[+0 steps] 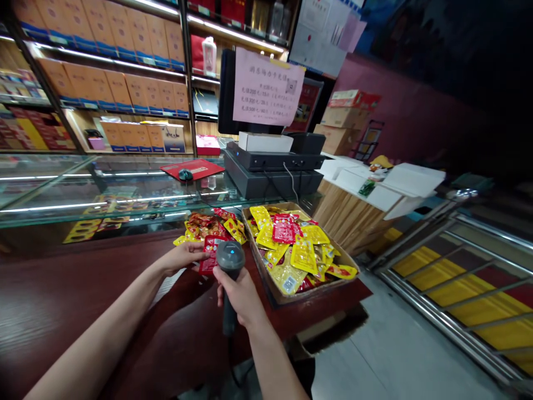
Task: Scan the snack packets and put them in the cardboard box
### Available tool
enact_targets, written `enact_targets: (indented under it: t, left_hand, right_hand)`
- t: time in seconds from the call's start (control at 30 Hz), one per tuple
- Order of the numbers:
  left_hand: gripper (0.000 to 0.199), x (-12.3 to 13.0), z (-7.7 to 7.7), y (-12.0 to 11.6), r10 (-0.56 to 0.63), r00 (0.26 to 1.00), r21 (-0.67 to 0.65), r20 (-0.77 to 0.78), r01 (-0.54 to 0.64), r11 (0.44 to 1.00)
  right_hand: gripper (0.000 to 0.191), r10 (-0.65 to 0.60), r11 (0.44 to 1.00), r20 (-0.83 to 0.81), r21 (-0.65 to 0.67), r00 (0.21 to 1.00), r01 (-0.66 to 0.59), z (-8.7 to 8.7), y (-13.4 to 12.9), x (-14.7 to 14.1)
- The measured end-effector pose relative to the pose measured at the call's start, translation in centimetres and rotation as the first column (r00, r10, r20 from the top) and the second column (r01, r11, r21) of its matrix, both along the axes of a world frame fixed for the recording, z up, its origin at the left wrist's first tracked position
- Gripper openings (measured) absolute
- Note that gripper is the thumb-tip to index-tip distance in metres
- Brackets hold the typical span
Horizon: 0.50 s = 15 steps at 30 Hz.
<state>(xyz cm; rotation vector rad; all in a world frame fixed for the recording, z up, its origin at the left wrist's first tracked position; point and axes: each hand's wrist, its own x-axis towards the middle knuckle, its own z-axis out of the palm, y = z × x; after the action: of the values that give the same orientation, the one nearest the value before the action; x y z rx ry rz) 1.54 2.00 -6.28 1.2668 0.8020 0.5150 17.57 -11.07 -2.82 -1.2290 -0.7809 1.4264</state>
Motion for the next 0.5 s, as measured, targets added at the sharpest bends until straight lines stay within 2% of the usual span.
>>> enact_targets:
  t: [0.27,0.5]
  left_hand:
    - [0.056,0.23,-0.05,-0.27,-0.018,1.0,-0.019,0.0,0.018,1.0]
    - [0.05,0.23,-0.24,-0.15,-0.035,0.999,-0.014,0.002,0.035,0.999]
  right_hand:
    - [0.039,0.012,1.0,0.04,-0.017,0.999,-0.011,-0.4,-0.01,-0.42]
    - [0.037,0.028,0.999,0.036,0.018,0.999,-0.029,-0.37,-0.07,-0.68]
